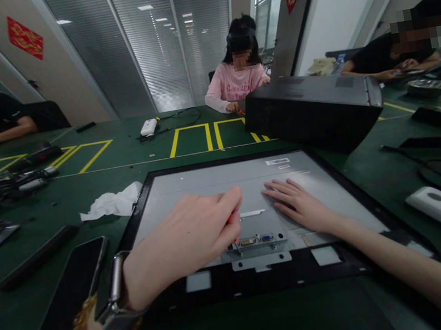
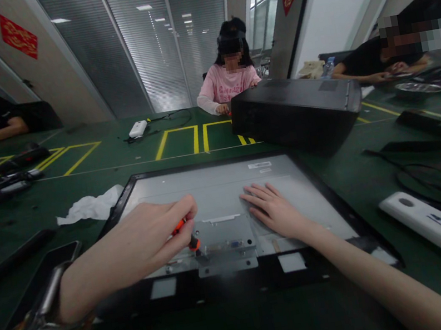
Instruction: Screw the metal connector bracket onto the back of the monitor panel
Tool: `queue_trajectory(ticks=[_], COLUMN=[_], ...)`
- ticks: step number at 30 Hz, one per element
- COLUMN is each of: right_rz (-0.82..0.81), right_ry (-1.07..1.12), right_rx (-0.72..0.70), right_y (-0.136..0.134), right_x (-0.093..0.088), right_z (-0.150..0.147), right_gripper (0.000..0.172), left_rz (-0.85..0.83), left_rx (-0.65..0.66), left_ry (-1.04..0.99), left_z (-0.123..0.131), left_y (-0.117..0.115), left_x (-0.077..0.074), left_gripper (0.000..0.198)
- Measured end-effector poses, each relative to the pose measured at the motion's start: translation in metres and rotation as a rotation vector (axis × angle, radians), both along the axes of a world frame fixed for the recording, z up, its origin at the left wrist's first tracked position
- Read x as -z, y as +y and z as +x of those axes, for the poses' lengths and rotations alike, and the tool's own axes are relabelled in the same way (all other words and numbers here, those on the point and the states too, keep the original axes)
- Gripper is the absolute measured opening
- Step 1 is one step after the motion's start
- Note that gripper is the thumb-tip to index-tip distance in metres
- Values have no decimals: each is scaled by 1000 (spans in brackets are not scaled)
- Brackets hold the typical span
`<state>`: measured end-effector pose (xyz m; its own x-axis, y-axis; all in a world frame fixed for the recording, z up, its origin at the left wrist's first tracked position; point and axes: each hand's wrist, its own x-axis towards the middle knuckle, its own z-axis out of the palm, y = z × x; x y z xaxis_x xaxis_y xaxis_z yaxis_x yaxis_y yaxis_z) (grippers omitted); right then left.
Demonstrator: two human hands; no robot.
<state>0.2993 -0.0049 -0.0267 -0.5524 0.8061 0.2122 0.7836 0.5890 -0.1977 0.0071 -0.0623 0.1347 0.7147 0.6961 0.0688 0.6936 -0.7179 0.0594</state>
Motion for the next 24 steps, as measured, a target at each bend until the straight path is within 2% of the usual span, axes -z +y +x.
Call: queue_trajectory(ticks=[3, 7, 12, 19, 24], right_rz=[-1, 0, 8, 5, 2], right_ry=[-10, 6, 18, 18, 22], right_rx=[-2, -3, -5, -4, -3], right_y=[1, 0, -1, 0, 0], right_x=[0, -2, -3, 0, 0], right_z=[0, -1, -1, 1, 0], right_gripper=[44, 44, 43, 44, 44], left_rz=[8, -26, -86, 25, 90], left_rx=[6, 29, 40, 15, -18], left_ry=[14, -11, -29, -2, 50], left_z=[0, 0, 1, 0, 0], left_y=[0, -3, -5, 0, 4], left_x=[0, -5, -9, 1, 5], left_gripper=[14, 3, 3, 9, 25])
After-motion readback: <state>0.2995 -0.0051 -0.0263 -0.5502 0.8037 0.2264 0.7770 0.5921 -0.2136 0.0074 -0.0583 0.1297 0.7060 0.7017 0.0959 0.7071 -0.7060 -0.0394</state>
